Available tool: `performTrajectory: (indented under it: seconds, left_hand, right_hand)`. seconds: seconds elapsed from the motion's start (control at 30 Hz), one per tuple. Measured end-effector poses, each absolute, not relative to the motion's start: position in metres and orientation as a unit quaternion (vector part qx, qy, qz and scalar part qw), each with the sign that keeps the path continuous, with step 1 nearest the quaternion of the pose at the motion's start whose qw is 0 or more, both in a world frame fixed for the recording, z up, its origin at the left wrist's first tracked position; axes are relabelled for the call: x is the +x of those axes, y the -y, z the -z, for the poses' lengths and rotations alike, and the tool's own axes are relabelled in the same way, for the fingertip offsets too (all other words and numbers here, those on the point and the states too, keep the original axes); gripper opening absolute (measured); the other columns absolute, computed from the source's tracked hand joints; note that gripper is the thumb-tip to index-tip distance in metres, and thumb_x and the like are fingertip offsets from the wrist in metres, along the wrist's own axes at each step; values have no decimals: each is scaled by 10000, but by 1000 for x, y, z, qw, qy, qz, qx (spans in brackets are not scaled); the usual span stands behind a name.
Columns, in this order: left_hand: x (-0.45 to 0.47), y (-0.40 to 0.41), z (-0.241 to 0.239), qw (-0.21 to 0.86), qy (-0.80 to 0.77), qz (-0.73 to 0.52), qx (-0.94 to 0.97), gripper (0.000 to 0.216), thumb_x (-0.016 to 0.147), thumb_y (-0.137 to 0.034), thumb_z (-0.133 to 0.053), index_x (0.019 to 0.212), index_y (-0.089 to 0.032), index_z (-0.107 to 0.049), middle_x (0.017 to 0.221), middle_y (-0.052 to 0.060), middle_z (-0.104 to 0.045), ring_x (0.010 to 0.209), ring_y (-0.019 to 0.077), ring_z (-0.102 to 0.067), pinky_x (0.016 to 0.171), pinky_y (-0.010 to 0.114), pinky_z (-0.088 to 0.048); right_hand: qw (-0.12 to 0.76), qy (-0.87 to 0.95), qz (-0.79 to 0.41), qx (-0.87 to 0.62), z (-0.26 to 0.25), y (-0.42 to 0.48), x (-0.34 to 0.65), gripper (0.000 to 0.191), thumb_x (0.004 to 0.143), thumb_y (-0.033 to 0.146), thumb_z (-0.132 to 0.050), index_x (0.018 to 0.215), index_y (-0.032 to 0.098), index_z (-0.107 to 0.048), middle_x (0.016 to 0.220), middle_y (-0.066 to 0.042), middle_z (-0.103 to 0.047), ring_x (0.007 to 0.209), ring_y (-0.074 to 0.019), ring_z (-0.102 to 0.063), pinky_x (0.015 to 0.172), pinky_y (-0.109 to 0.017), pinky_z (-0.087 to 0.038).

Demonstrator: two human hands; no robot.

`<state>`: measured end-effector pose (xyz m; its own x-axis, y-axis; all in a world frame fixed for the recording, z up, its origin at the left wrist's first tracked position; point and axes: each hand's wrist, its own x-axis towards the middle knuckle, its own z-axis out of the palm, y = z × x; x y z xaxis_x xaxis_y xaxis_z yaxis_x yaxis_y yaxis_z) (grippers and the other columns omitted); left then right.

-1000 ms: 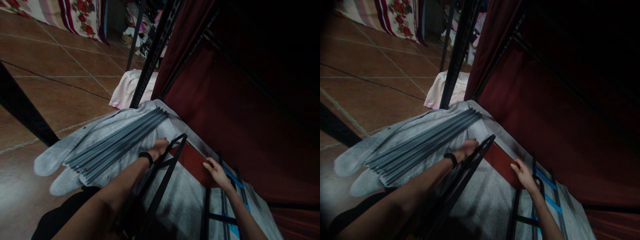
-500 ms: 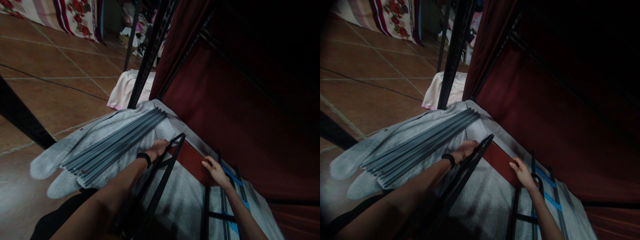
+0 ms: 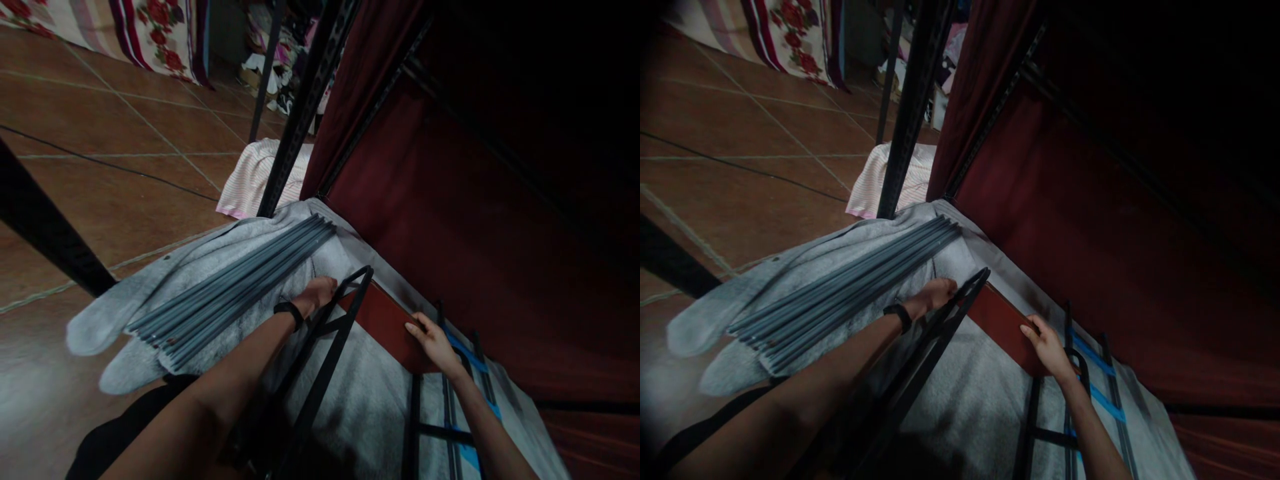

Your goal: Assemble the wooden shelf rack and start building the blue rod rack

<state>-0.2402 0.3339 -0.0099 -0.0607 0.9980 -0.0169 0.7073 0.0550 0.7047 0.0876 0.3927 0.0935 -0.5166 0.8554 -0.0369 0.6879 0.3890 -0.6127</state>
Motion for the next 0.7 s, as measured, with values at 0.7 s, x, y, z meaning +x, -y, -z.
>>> performTrajectory:
  seconds: [0.7]
  left_hand:
    - [-234,-329,5,232,-684,-254,643,241,873,-117,-513,974,-153,-728,1034,103,-739,972,190,-690,868,235,-503]
  right_hand:
    - [144,823,-284,-471,-96,-391,85,391,857,617,-596,953,240,-635,878,-30,-696,821,-235,-648,719,-323,-533]
